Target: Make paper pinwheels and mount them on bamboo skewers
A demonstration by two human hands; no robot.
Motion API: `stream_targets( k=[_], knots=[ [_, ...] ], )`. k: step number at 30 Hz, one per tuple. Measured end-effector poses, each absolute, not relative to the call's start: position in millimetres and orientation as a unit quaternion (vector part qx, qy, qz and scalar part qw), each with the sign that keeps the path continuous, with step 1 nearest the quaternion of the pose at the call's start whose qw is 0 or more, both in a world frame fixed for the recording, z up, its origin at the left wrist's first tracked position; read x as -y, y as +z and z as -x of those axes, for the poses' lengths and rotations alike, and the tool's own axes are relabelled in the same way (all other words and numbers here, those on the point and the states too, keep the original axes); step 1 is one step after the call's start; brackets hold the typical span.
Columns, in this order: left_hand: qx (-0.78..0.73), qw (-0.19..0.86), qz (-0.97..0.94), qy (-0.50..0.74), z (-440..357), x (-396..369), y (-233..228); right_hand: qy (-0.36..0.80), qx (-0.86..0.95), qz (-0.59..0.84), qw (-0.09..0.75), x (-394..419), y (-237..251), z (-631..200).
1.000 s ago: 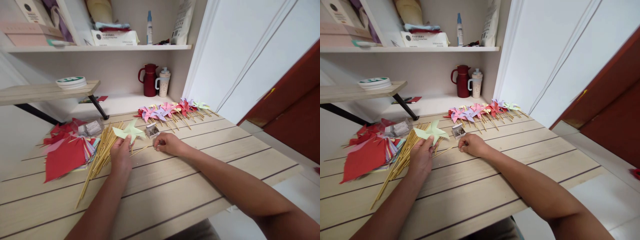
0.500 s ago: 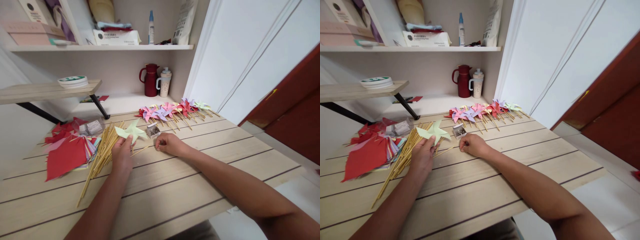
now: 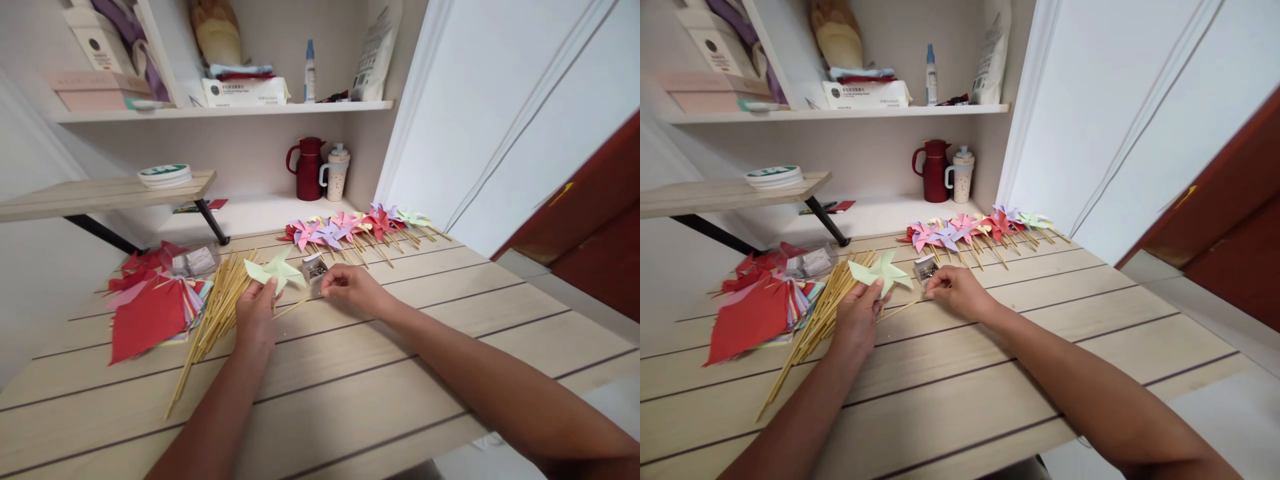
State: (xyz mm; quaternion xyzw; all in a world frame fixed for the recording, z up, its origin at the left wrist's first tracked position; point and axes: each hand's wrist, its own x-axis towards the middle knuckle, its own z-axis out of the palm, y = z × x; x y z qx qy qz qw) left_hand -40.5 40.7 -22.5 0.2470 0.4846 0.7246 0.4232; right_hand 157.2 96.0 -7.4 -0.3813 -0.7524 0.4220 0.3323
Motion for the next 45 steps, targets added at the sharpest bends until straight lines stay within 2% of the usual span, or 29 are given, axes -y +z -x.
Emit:
stream_targets(
  k=[7, 16, 28, 45],
  knots=[
    [-0.487, 0.422, -0.276, 0.713, 36, -38, -22, 0.408, 0.747, 0.306, 0.426, -80, 8, -153],
    [-0.481, 0.445, -0.298, 0.694, 19, -27, -15, 0.364, 0.742, 0.309, 0.47, -72, 4, -149],
    [-0.506, 0.383, -0.354, 0.687, 11, -23, -19, 0.398, 0.728, 0.293, 0.474, -65, 3, -147],
    [-0.499, 0.364, -0.426, 0.661, 9, -18, -20, 0.386, 0.725, 0.295, 0.488, -65, 2, -146]
  ],
)
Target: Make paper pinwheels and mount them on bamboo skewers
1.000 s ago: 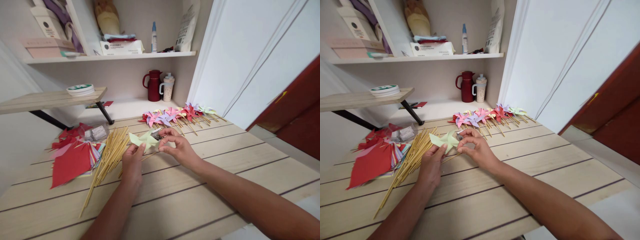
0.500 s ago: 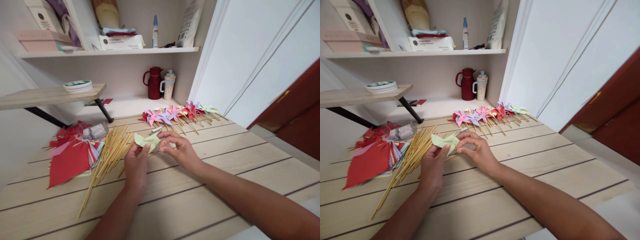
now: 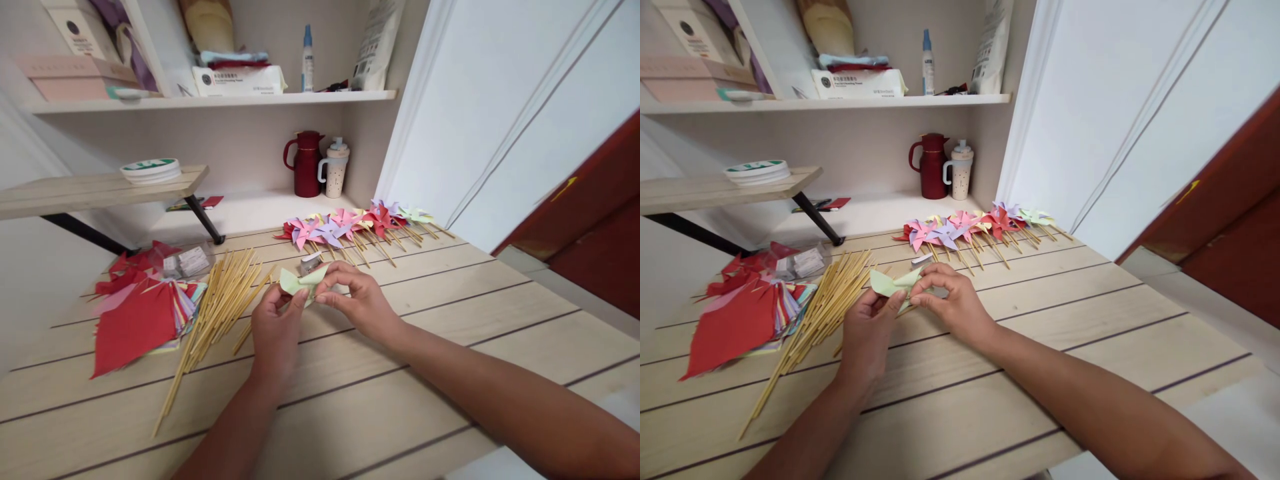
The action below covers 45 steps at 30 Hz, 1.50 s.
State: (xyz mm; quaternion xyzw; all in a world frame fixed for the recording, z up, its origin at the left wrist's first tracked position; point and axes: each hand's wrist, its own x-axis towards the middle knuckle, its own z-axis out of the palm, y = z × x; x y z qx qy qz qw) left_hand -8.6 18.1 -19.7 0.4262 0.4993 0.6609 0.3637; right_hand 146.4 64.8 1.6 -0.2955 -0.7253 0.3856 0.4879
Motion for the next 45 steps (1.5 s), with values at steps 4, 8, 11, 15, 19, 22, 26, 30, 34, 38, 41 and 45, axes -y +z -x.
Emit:
stream_targets(
  k=[4, 8, 11, 15, 19, 22, 26, 30, 34, 38, 41, 45],
  knots=[
    [-0.498, 0.366, -0.423, 0.663, 9.1, -18.6, -20.1, 0.374, 0.733, 0.285, 0.492, -65.3, 2.4, -146.4],
    [-0.491, 0.363, -0.427, 0.666, 8.2, -17.5, -19.5, 0.37, 0.739, 0.277, 0.49, -65.2, 3.7, -146.2],
    [-0.488, 0.364, -0.433, 0.664, 7.6, -15.8, -19.1, 0.37, 0.739, 0.278, 0.49, -65.0, 4.0, -145.6],
    [-0.492, 0.363, -0.44, 0.657, 7.5, -14.9, -18.5, 0.372, 0.736, 0.284, 0.489, -64.9, 4.2, -144.9],
    [-0.491, 0.359, -0.443, 0.659, 7.1, -15.6, -18.0, 0.374, 0.734, 0.287, 0.489, -64.5, 4.8, -144.7],
    [-0.487, 0.361, -0.443, 0.66, 6.6, -15.5, -17.9, 0.377, 0.731, 0.293, 0.488, -64.0, 5.4, -144.9],
    [-0.484, 0.364, -0.443, 0.661, 6.8, -14.5, -19.2, 0.386, 0.729, 0.297, 0.481, -63.6, 5.9, -145.0],
    [-0.486, 0.358, -0.445, 0.661, 8.1, -14.6, -20.6, 0.392, 0.727, 0.298, 0.479, -63.7, 6.6, -144.7],
    [-0.486, 0.351, -0.45, 0.662, 8.5, -15.2, -19.5, 0.407, 0.717, 0.303, 0.478, -62.4, 7.5, -144.8],
    [-0.483, 0.347, -0.45, 0.666, 7.3, -14.8, -17.3, 0.432, 0.694, 0.319, 0.48, -60.9, 7.0, -144.6],
    [-0.484, 0.346, -0.445, 0.669, 6.4, -14.0, -15.9, 0.449, 0.678, 0.324, 0.483, -61.1, 5.1, -144.1],
    [-0.491, 0.334, -0.452, 0.666, 6.3, -13.1, -14.4, 0.468, 0.663, 0.319, 0.489, -62.0, 2.8, -143.0]
  ],
)
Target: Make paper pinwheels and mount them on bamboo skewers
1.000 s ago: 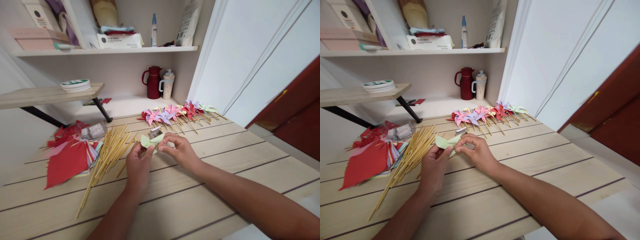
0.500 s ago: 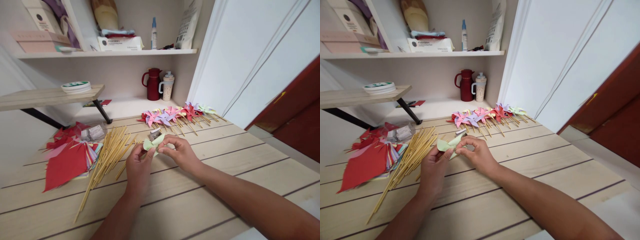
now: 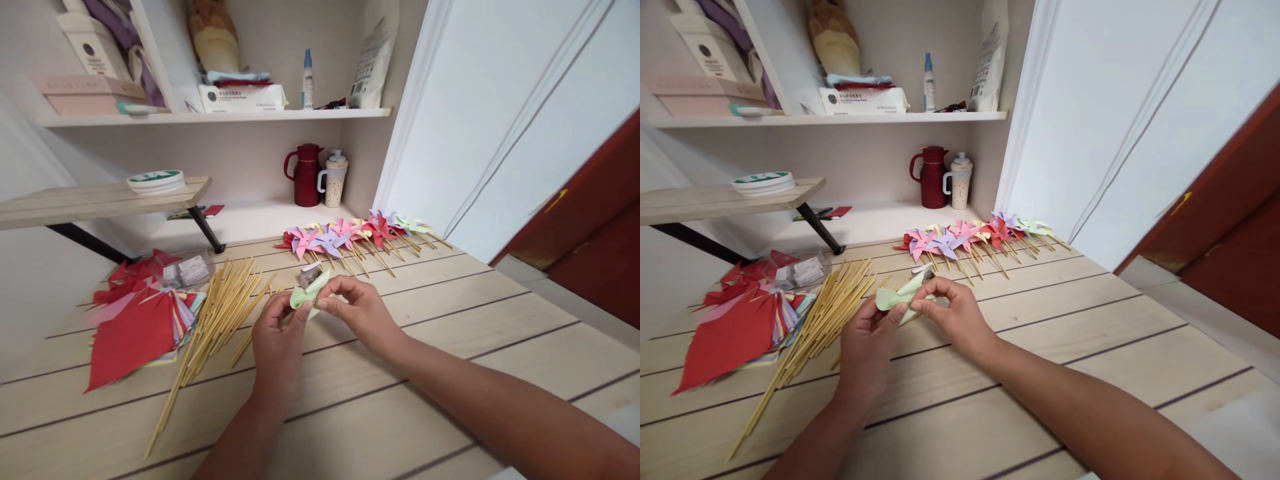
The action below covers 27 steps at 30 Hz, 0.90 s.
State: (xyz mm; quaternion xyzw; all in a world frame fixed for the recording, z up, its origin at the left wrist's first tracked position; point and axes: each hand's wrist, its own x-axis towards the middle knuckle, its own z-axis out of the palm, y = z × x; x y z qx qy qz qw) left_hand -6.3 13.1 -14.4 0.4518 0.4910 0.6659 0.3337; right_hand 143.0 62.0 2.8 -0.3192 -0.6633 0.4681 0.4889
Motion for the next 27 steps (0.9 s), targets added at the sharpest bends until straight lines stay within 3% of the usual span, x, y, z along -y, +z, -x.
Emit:
stream_targets(
  k=[9, 17, 27],
  knots=[
    [-0.493, 0.265, -0.488, 0.67, 5, -10, -8, 0.515, 0.611, 0.294, 0.525, -59, 0, -139],
    [-0.479, 0.131, -0.561, 0.662, 8, -9, -4, 0.579, 0.554, 0.269, 0.535, -55, 1, -136],
    [-0.45, -0.007, -0.645, 0.617, 16, -4, 4, 0.503, 0.625, 0.282, 0.526, -55, 7, -142]
  ],
)
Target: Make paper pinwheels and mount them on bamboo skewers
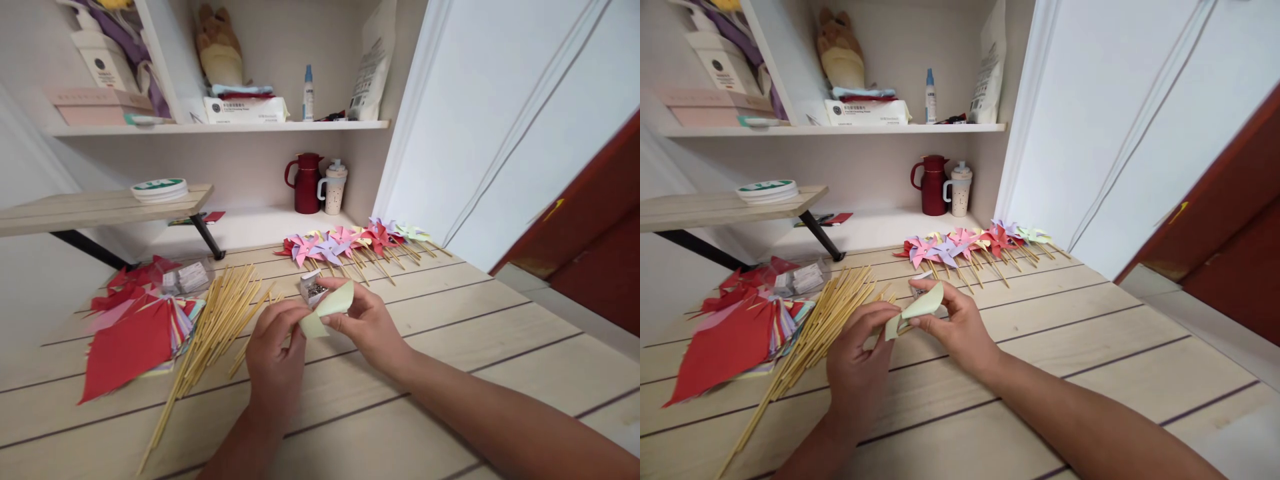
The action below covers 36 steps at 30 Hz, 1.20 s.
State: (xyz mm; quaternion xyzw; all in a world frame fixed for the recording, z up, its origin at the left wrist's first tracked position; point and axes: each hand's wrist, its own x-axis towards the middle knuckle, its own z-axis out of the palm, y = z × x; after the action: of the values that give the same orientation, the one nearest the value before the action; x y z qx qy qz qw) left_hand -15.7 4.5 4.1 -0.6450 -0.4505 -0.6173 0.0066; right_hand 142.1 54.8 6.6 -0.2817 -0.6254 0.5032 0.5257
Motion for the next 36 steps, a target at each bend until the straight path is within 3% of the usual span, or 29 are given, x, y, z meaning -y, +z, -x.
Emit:
stream_targets(
  k=[9, 36],
  knots=[
    [0.412, 0.096, 0.688, -0.59, 20.0, -2.2, 5.1, 0.394, 0.707, 0.242, 0.535, -48.4, 12.3, -146.1],
    [0.388, 0.211, 0.719, -0.536, 18.4, 5.0, 10.4, 0.32, 0.732, 0.204, 0.565, -45.8, 14.7, -148.8]
  ],
)
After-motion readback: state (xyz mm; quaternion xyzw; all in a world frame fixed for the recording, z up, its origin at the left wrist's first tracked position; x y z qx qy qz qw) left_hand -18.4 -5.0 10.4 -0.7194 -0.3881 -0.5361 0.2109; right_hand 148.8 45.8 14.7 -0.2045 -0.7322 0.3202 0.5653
